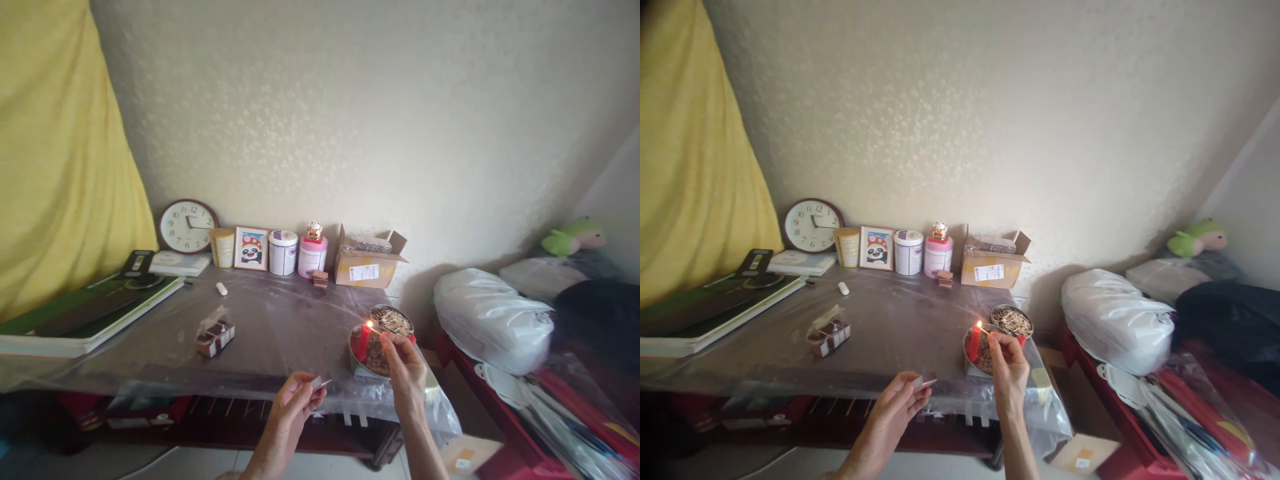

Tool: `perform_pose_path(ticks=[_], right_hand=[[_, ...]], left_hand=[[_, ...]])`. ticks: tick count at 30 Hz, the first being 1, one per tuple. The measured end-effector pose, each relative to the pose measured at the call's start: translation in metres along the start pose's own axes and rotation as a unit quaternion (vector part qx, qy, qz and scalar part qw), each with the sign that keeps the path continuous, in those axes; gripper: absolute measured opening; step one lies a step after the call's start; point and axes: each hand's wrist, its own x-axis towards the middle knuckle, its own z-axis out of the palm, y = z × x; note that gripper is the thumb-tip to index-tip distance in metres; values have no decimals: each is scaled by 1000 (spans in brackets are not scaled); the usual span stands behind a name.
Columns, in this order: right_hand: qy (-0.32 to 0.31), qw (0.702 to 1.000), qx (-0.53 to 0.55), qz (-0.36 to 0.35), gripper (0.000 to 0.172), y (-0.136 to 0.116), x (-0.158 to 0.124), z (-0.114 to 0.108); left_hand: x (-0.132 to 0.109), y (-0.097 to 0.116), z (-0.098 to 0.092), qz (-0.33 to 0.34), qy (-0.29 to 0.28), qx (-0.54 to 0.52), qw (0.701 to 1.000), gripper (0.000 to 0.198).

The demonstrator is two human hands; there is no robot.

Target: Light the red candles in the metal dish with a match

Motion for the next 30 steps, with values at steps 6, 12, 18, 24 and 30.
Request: perform_pose_path(ticks=[6,12,18,24,30], right_hand=[[8,1000,-7,-4,34,2,1,-1],[6,1000,-6,-16,32,2,1,0],[17,1000,-10,-14,31,-3,-1,2],[25,999,-19,-25,31,-7,-1,3],[21,999,-9,-29,31,-13,-2,0]], left_hand=[[-1,1,1,3,-2,3,1000,16],[-2,1,2,0,-1,0,1000,16],[-2,0,1,1,-6,4,1000,16],[-1,1,0,-2,-3,-1,1000,15],[-1,1,1,-1,4,2,1000,18]])
